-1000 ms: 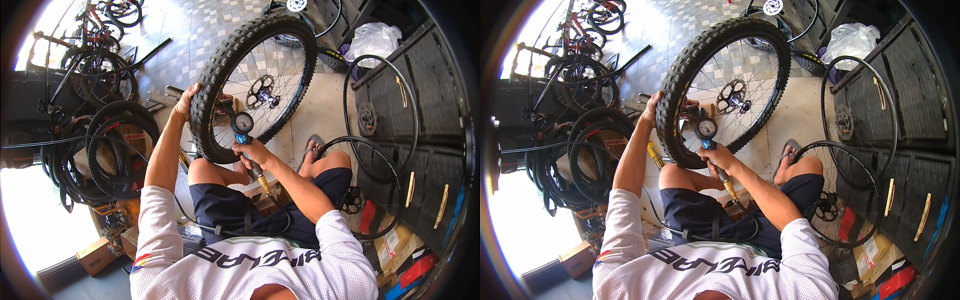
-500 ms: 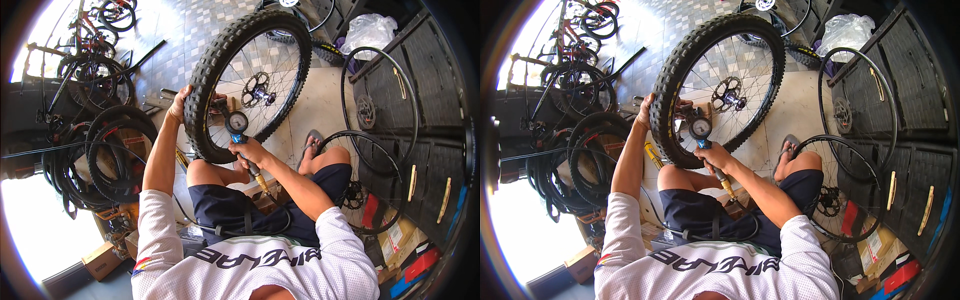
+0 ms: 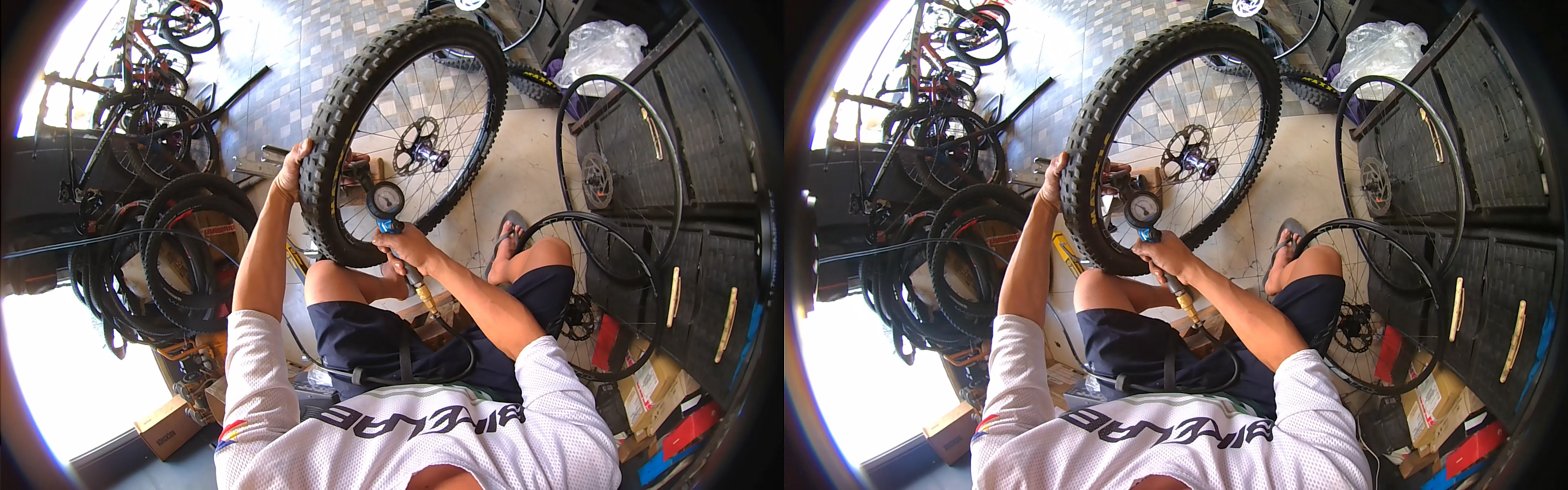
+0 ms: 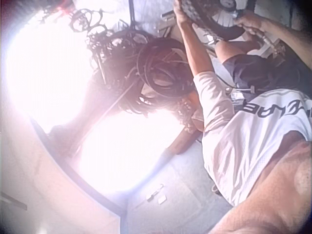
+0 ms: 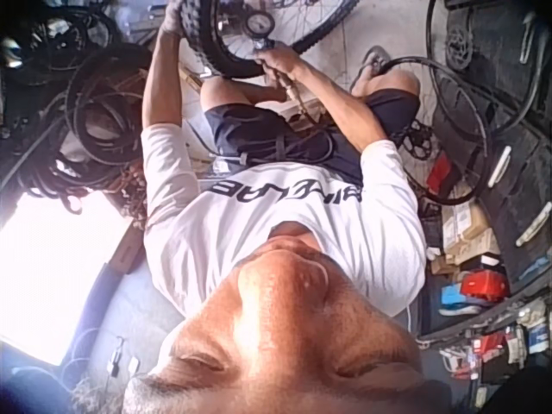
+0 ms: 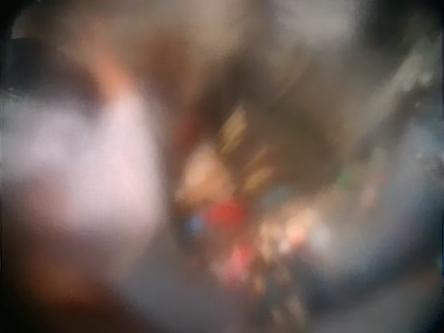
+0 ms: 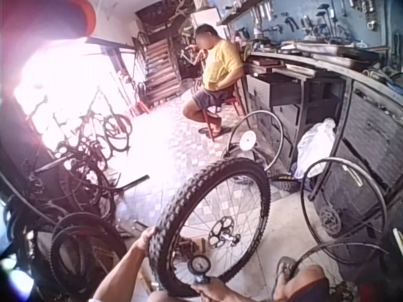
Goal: The person inflates a bicycle tire using a floor pump, then removes the tire from the rim to inspect the inner tube. They reseat the tire onto the rim and adjust the valve stem.
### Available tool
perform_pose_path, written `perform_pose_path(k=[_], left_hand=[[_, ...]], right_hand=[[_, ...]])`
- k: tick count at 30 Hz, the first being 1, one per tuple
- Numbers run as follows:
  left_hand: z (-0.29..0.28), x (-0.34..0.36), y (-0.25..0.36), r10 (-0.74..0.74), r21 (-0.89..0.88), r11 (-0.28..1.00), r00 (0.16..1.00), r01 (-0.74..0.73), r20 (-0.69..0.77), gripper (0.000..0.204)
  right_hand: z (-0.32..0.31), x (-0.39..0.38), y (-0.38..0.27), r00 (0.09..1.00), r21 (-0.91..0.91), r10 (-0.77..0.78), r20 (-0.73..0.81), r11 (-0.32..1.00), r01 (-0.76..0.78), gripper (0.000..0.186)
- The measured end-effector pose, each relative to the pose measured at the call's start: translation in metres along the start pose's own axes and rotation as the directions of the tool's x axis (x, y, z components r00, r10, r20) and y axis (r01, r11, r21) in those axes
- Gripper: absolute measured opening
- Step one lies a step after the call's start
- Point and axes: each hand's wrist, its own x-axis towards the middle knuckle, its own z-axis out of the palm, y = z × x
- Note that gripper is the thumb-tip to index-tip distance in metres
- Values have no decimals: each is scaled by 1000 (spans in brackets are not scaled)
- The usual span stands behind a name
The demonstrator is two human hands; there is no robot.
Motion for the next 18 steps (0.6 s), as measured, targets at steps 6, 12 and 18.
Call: perform_pose_path(k=[6, 12, 18], left_hand=[[-3, 0, -1, -4, -26, 1000, 1000, 4, -9, 88], [24, -1, 7, 8, -63, 998, 999, -10, -42, 77], [19, -10, 0, 3, -48, 999, 995, -8, -98, 79]], right_hand=[[-2, 2, 1, 999, 27, 27, 38, 999, -28, 19], [-5, 2, 0, 997, 42, 35, 65, 998, -38, 18], [0, -3, 7, 996, 67, 67, 51, 995, -71, 18]])
